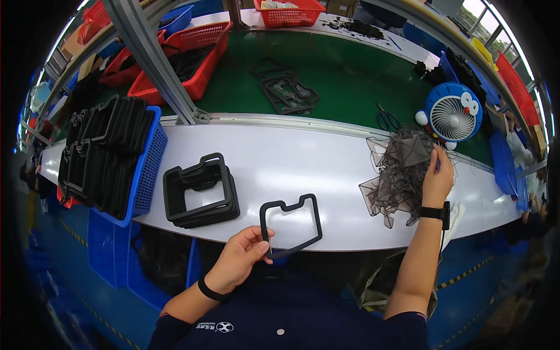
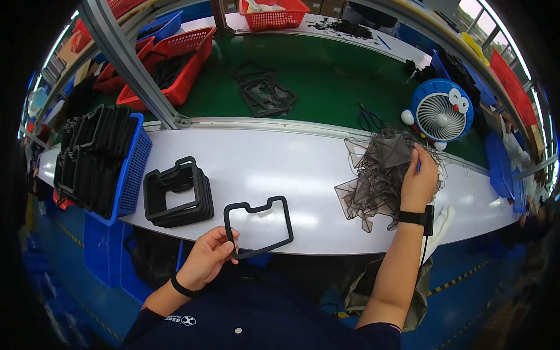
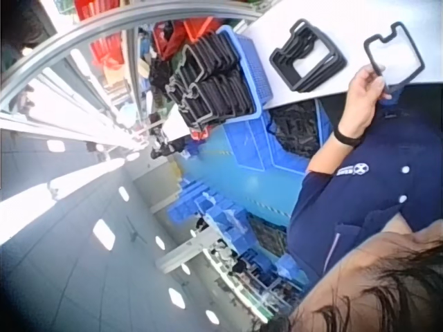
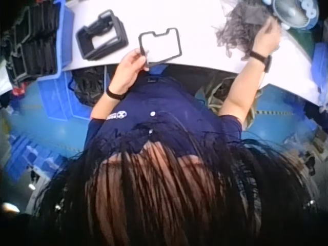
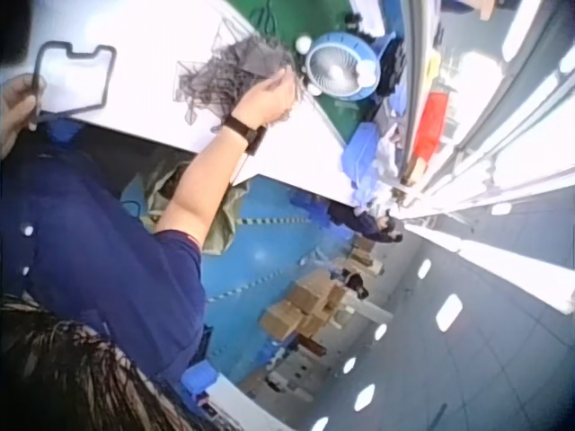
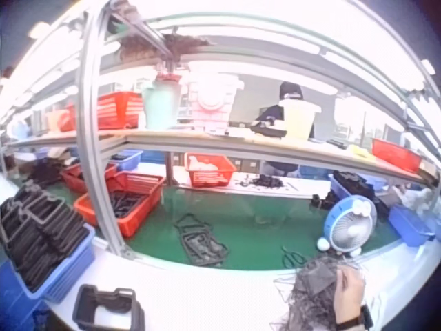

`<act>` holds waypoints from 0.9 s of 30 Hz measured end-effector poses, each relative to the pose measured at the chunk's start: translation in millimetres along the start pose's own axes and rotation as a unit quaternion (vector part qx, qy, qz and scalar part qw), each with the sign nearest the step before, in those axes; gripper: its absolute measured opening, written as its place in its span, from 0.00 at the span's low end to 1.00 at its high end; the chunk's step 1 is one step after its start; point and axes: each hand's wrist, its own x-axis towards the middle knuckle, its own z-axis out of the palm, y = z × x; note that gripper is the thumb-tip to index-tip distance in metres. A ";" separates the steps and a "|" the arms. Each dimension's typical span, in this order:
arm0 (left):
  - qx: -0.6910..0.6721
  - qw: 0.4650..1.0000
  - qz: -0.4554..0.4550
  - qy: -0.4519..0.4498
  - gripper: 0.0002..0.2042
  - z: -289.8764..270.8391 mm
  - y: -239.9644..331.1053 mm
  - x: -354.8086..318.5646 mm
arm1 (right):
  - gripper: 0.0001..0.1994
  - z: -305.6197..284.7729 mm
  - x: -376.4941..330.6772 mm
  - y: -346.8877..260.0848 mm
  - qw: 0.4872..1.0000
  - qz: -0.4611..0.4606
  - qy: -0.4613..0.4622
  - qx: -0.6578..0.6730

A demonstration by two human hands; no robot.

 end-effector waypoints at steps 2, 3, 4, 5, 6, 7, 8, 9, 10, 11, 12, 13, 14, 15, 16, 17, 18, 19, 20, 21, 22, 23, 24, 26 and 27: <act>0.047 0.996 0.054 -0.056 0.16 8.5 18.5 -12.0 | 0.14 -22.2 -8.5 -65.4 0.989 0.101 -0.098 0.039; 0.046 0.996 0.051 -0.058 0.16 17.7 30.4 -14.8 | 0.14 -27.5 -15.7 -80.5 0.978 0.134 -0.104 0.119; 0.114 0.988 0.084 -0.067 0.18 29.0 43.7 -15.1 | 0.14 -33.3 -21.9 -95.9 0.965 0.148 -0.123 0.180; 0.183 0.973 0.118 -0.077 0.21 36.1 52.9 -12.2 | 0.14 -38.4 -27.4 -108.7 0.947 0.162 -0.140 0.240; 0.209 0.961 0.147 -0.107 0.24 38.1 56.5 -8.7 | 0.16 -38.1 -34.1 -118.2 0.925 0.173 -0.169 0.292; 0.210 0.960 0.148 -0.109 0.24 41.7 55.1 -5.6 | 0.16 -31.1 -44.8 -123.3 0.907 0.194 -0.187 0.324; 0.211 0.955 0.182 -0.104 0.23 45.2 51.8 -1.3 | 0.16 -23.7 -54.2 -126.8 0.902 0.189 -0.198 0.334; 0.210 0.948 0.215 -0.102 0.22 48.2 48.9 4.0 | 0.15 -19.6 -61.9 -127.3 0.898 0.185 -0.207 0.340; 0.282 0.932 0.202 -0.103 0.21 42.2 49.8 6.3 | 0.15 -17.0 -68.6 -128.3 0.881 0.217 -0.234 0.350; 0.281 0.932 0.202 -0.104 0.21 34.3 42.4 11.4 | 0.14 -14.2 -75.8 -130.2 0.860 0.248 -0.262 0.360; 0.212 0.966 0.137 -0.061 0.21 25.2 31.4 15.2 | 0.15 -13.5 -81.3 -136.2 0.839 0.264 -0.295 0.373; 0.138 0.988 0.070 -0.017 0.20 18.2 22.0 20.6 | 0.15 -12.9 -84.4 -142.0 0.839 0.262 -0.295 0.374; 0.133 0.989 0.066 0.012 0.20 16.9 18.9 27.4 | 0.17 -12.6 -88.2 -146.4 0.764 0.325 -0.322 0.455; 0.132 0.989 0.065 0.011 0.20 17.5 16.0 29.9 | 0.19 -11.4 -90.6 -147.6 0.676 0.381 -0.344 0.528; 0.100 0.994 0.048 0.026 0.21 21.3 12.9 33.1 | 0.21 -6.3 -90.9 -145.1 0.647 0.420 -0.336 0.540; 0.068 0.996 0.032 0.041 0.23 25.2 12.1 35.9 | 0.21 -3.4 -90.2 -141.0 0.648 0.419 -0.337 0.540; 0.066 0.996 0.034 0.041 0.23 25.6 9.6 38.6 | 0.20 -1.7 -88.5 -135.2 0.612 0.445 -0.294 0.584; 0.040 0.999 0.003 0.032 0.26 24.5 5.0 42.3 | 0.20 -0.7 -86.6 -130.7 0.573 0.468 -0.249 0.625; 0.016 0.999 -0.027 0.025 0.28 23.4 2.4 45.4 | 0.19 1.0 -85.9 -129.7 0.599 0.460 -0.221 0.617; 0.013 0.999 -0.022 0.027 0.28 23.8 0.9 47.5 | 0.19 0.0 -85.5 -129.8 0.600 0.456 -0.224 0.618; -0.001 0.999 -0.048 0.009 0.30 24.9 -0.5 49.6 | 0.19 -2.5 -85.2 -130.6 0.602 0.452 -0.216 0.621; -0.016 0.997 -0.073 -0.008 0.31 27.2 -1.4 50.8 | 0.19 -6.5 -82.7 -132.8 0.604 0.449 -0.209 0.624; -0.016 0.997 -0.079 -0.013 0.32 30.8 -0.2 51.4 | 0.19 -13.8 -77.0 -138.8 0.598 0.461 -0.207 0.622; -0.020 0.997 -0.078 -0.018 0.32 32.9 -1.7 54.9 | 0.18 -19.9 -72.4 -138.4 0.611 0.467 -0.201 0.607; -0.020 0.996 -0.080 -0.024 0.32 33.0 -2.9 56.4 | 0.18 -23.3 -70.5 -139.4 0.622 0.477 -0.191 0.590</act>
